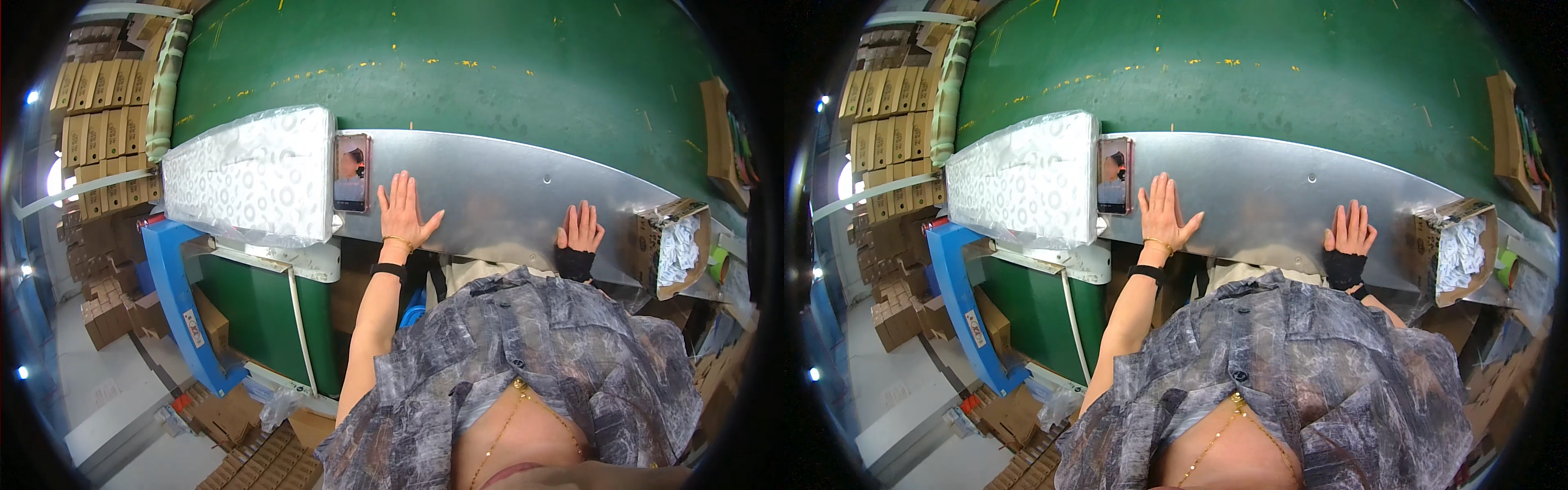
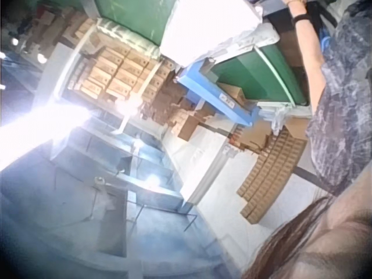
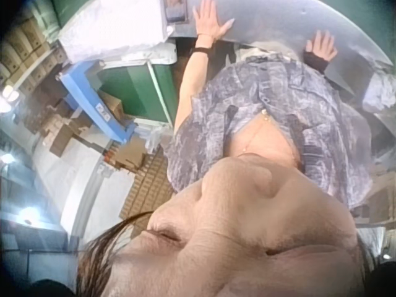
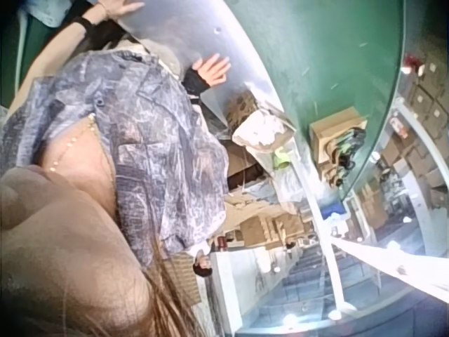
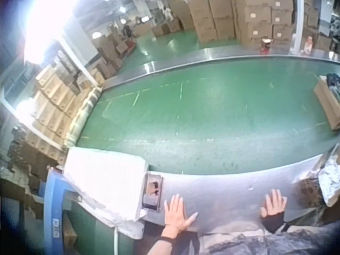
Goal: Pack a pair of shoes into a shoebox with wrapping paper.
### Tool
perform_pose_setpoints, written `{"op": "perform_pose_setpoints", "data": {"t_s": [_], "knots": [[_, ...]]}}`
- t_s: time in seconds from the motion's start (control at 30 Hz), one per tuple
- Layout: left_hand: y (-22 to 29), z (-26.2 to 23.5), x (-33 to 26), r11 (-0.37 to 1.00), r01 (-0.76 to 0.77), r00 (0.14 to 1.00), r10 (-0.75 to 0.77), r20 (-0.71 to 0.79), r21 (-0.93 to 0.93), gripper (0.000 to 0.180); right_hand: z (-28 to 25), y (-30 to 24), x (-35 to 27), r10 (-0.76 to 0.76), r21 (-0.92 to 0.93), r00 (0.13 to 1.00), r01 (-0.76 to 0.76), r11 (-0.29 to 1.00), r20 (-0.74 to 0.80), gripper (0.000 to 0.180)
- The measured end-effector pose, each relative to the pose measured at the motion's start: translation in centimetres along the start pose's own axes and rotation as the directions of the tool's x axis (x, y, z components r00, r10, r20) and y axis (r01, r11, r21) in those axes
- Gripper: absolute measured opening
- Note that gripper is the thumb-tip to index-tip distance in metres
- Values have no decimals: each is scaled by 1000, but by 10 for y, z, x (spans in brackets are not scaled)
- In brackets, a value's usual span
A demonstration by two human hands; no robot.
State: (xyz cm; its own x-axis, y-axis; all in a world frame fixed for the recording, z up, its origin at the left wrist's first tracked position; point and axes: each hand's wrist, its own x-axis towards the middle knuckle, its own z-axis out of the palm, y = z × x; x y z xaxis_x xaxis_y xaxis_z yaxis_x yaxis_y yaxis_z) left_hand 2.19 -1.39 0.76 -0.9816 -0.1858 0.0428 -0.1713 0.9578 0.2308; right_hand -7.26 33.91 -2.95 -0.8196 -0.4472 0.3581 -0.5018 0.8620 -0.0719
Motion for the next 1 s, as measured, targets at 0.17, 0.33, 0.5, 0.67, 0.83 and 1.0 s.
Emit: {"op": "perform_pose_setpoints", "data": {"t_s": [0.17, 0.33, 0.5, 0.67, 0.83, 1.0], "knots": [[-2, 3, -1, 1000, 6, 1000, -6, 6, 28, 85, 0, -1, 0, 17, 13, 999, -18, 1000, 38, 42], [-3, 4, 0, 1000, 5, 1000, -5, 0, 20, 85, -5, -3, 3, 23, 5, 998, -23, 1000, 63, 41], [-4, 5, -1, 1000, -11, 1000, 11, -24, -1, 84, -16, -11, 8, 50, -9, 994, -49, 999, 100, 41], [-4, 3, -1, 999, -23, 999, 21, -38, -48, 83, -14, -11, 7, 55, -16, 993, -54, 998, 100, 43], [-4, 1, 0, 998, -36, 998, 33, -52, -55, 82, -11, -10, 5, 64, -44, 994, -61, 997, 91, 43], [-5, 2, -1, 998, -47, 998, 45, -45, -51, 82, -7, -9, 3, 61, -60, 997, -59, 996, 43, 43]]}}
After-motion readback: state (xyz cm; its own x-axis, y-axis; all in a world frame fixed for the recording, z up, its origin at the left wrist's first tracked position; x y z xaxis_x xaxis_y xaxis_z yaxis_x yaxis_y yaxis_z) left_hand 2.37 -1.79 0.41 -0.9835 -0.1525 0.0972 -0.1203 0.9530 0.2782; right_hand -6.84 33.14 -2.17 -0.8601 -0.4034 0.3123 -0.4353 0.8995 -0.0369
